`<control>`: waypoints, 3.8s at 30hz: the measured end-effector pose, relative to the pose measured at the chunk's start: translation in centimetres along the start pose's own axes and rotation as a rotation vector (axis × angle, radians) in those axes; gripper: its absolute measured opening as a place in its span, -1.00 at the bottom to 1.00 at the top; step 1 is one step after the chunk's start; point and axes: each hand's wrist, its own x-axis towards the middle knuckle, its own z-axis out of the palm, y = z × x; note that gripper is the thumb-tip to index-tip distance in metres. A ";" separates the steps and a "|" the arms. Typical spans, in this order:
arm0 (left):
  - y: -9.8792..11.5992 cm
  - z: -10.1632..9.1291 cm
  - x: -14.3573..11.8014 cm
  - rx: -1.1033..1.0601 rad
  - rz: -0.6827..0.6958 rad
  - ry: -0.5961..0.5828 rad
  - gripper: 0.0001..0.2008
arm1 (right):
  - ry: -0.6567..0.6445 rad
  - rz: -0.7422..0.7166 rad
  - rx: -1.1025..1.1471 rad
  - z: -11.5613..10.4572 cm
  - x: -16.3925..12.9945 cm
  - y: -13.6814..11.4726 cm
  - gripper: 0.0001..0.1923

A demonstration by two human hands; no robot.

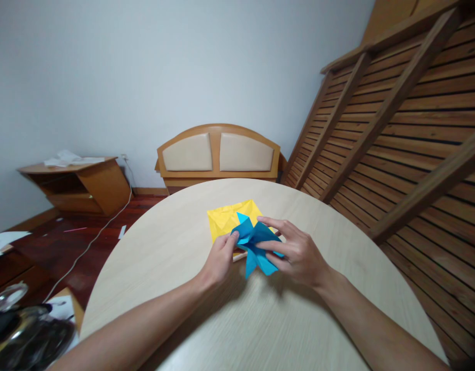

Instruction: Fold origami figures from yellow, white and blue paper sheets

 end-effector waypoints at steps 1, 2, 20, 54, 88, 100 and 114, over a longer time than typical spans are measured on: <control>0.0 0.0 0.0 0.000 -0.001 0.003 -0.54 | -0.006 0.003 0.010 0.0 0.0 0.0 -0.80; 0.0 0.0 0.0 0.000 -0.003 0.003 -0.54 | -0.013 0.010 0.019 0.1 0.0 0.0 -0.82; -0.6 -0.4 0.4 0.074 0.009 0.065 -0.57 | 0.004 -0.177 0.111 1.2 -0.6 0.2 -0.86; -0.1 0.0 0.5 0.280 0.112 0.004 -0.80 | -0.183 0.441 0.345 2.0 -0.2 -0.8 -0.68; 0.6 -2.0 0.5 0.167 0.183 -0.230 -0.30 | 0.094 0.517 0.304 2.3 -1.0 -0.2 -0.94; 0.0 -2.0 0.7 0.176 0.164 -0.118 -0.47 | 0.141 0.651 0.474 3.1 -0.8 -0.6 -0.67; -0.1 -1.0 0.7 0.230 0.095 -0.080 -0.73 | -0.020 0.145 -0.096 1.6 -0.4 -0.4 -0.75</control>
